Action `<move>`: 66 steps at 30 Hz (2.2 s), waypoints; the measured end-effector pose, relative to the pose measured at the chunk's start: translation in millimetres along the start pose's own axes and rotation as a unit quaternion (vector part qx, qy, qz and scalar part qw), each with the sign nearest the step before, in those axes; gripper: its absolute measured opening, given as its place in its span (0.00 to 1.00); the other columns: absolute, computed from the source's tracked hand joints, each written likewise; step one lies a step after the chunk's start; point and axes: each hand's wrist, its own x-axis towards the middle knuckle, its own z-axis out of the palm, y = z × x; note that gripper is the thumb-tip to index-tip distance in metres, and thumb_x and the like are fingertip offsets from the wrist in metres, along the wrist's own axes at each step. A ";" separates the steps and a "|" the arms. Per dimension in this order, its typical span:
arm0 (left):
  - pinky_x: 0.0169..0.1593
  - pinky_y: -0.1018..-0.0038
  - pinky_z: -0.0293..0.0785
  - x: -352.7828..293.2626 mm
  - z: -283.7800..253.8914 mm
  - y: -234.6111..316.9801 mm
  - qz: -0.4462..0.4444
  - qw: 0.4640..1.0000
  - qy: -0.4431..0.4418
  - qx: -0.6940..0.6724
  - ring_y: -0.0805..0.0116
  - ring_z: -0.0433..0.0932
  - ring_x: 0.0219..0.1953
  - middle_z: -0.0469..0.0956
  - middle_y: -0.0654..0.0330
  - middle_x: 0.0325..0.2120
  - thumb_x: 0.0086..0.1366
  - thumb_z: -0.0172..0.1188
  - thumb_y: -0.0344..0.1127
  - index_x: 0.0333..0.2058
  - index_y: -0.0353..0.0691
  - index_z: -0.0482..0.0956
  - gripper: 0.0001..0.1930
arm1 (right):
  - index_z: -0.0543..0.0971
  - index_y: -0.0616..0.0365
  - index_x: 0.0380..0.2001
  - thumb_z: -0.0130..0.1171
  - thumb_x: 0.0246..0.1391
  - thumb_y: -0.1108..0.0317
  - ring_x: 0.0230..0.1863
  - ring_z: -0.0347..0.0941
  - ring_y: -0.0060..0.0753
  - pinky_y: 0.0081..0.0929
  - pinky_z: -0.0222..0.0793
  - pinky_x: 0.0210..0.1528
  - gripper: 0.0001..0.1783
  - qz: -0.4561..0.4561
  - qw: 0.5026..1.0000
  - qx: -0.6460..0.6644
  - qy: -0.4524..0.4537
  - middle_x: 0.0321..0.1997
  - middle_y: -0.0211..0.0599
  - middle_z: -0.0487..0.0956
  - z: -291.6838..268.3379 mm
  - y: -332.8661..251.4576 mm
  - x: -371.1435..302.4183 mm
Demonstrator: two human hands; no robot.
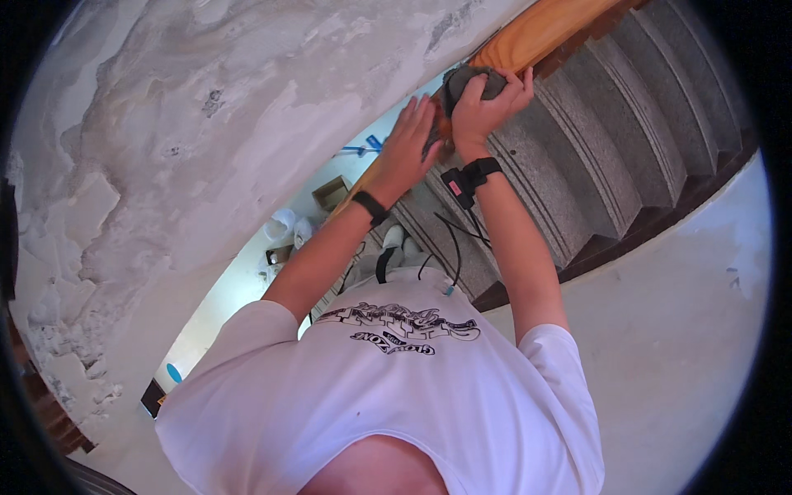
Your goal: The person sands a wooden stair handrail using a sanding block and a steel wool pad. They work along the length of the curved handrail, alternating between the two tools to smooth the surface.
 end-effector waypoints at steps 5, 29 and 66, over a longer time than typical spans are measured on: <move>0.73 0.51 0.58 -95.0 4.0 -33.3 -0.105 0.994 0.030 -0.016 0.38 0.59 0.73 0.59 0.45 0.72 0.66 0.63 0.30 0.69 0.28 0.60 0.35 | 0.72 0.63 0.45 0.56 0.59 0.71 0.75 0.48 0.65 0.58 0.43 0.74 0.12 -0.004 1.000 0.001 0.003 0.69 0.66 0.57 0.3 1.1 1.2; 0.60 0.57 0.76 -10.2 18.7 1.5 -0.169 0.972 0.166 -0.006 0.46 0.78 0.58 0.77 0.45 0.58 0.68 0.60 0.35 0.61 0.34 0.74 0.24 | 0.72 0.66 0.46 0.54 0.59 0.71 0.74 0.48 0.65 0.60 0.45 0.73 0.14 -0.024 1.000 -0.002 -0.008 0.71 0.65 0.55 2.3 12.0 -1.0; 0.50 0.56 0.77 -6.8 30.4 -46.5 -0.434 0.889 0.114 -0.088 0.44 0.83 0.44 0.85 0.46 0.39 0.69 0.52 0.50 0.43 0.42 0.85 0.20 | 0.72 0.65 0.46 0.55 0.60 0.71 0.74 0.50 0.65 0.60 0.46 0.73 0.13 -0.040 0.999 0.018 0.003 0.71 0.65 0.55 4.3 20.4 -3.8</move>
